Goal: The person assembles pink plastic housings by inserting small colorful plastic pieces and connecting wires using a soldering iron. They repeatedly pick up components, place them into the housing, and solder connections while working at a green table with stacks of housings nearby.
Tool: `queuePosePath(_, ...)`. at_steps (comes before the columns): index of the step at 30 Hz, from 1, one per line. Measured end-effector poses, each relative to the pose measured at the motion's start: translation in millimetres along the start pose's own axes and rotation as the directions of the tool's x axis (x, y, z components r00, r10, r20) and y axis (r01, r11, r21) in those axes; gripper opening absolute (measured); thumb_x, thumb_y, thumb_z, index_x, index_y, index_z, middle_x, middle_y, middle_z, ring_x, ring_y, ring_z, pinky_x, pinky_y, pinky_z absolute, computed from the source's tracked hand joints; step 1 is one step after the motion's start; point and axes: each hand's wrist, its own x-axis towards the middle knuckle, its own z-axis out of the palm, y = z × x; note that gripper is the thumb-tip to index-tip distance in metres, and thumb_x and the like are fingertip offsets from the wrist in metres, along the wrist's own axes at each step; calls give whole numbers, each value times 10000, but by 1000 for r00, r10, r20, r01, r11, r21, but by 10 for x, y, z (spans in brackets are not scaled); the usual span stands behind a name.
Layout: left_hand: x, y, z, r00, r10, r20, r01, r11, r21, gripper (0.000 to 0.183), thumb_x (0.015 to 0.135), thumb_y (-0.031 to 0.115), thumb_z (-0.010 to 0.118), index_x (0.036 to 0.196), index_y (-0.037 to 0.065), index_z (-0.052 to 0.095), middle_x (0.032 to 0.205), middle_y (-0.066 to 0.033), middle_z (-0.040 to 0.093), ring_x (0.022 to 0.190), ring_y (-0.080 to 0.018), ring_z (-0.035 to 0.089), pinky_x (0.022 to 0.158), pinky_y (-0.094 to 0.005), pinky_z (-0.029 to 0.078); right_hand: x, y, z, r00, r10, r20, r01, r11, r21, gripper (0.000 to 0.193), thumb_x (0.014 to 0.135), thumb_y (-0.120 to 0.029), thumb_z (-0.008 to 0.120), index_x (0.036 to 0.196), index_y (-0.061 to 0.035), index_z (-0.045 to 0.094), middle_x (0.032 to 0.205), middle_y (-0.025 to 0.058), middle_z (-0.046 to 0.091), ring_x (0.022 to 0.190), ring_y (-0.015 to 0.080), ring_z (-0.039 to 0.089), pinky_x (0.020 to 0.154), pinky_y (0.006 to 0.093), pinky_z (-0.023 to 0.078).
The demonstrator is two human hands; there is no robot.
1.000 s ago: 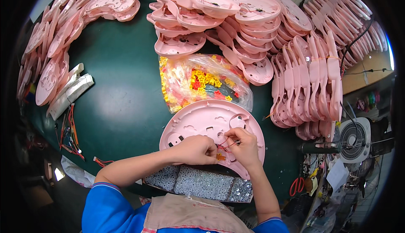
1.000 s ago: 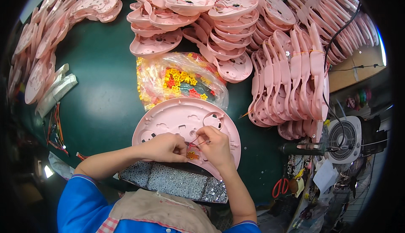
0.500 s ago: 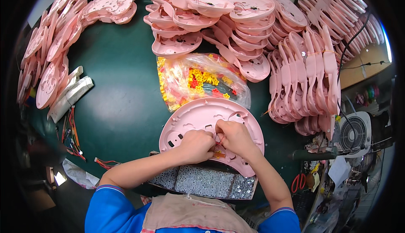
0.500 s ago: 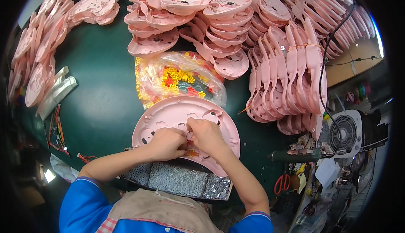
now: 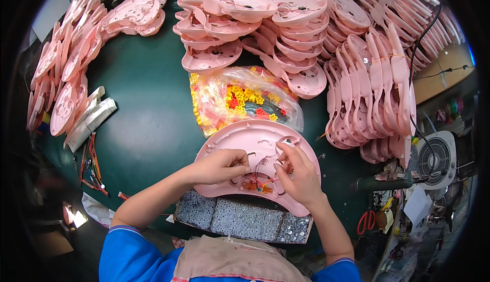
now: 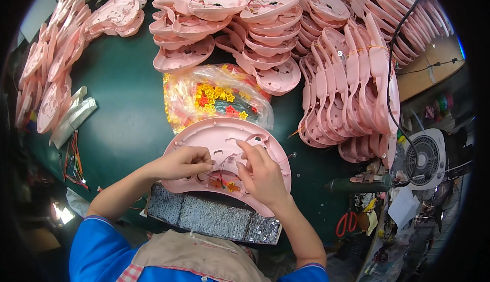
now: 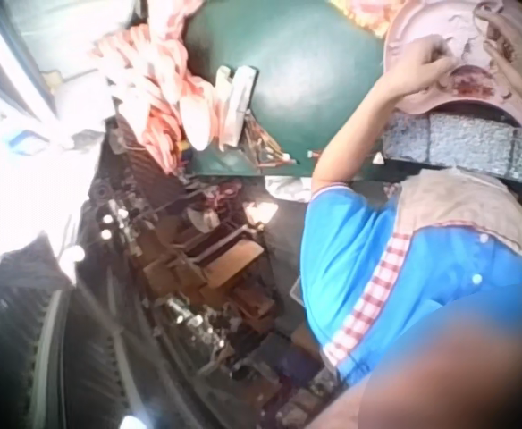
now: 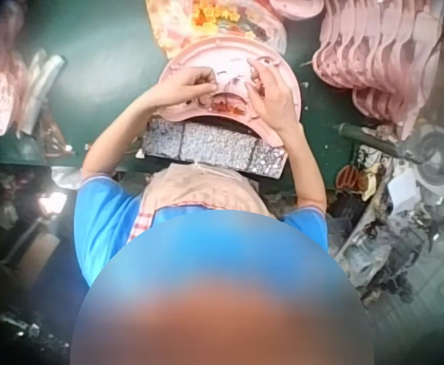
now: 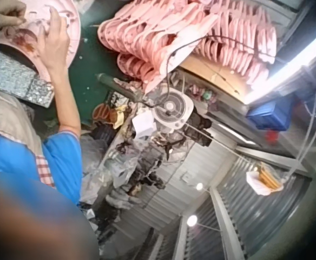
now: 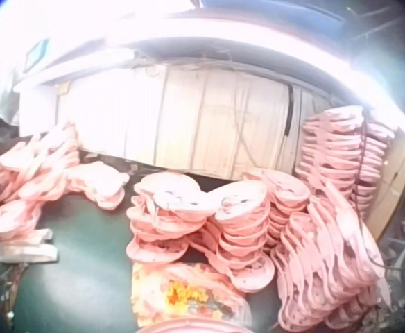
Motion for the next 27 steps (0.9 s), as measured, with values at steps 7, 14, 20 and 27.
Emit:
queuePosePath(7, -236, 182, -119, 997, 32, 63, -50, 948, 314, 125, 925, 76, 679, 1002, -15, 714, 856, -100, 726, 748, -164, 713, 670, -316, 568, 117, 339, 166, 969, -47, 243, 132, 929, -346, 249, 831, -19, 725, 1074, -62, 756, 897, 90, 605, 745, 267, 675, 669, 381, 562)
queuePosePath(14, -433, -50, -254, 980, 171, 104, -194, 687, 700, 127, 897, 123, 710, 958, 14, 728, 853, -129, 732, 781, -273, 717, 721, -371, 572, -254, 355, -29, 995, 81, -63, -84, 995, -51, 85, 863, -24, 727, 947, -32, 738, 984, 99, 695, 795, 275, 709, 692, 374, 572)
queuePosePath(20, 44, -34, 26, 949, 246, -197, -149, 900, 410, 103, 864, 111, 740, 924, 27, 736, 879, -135, 691, 859, -313, 693, 769, -409, 553, -259, 141, 41, 998, 53, 39, -42, 965, -261, 136, 824, -43, 728, 937, -76, 660, 799, 91, 687, 755, 292, 699, 650, 412, 547)
queuePosePath(27, 197, -406, 38, 868, 469, -162, -310, 768, 560, 101, 855, 104, 744, 928, 35, 749, 924, -114, 676, 906, -319, 672, 781, -408, 546, -252, 318, 95, 984, 12, 176, 49, 939, -340, 163, 817, -64, 707, 931, -104, 597, 723, 87, 645, 711, 306, 697, 587, 462, 515)
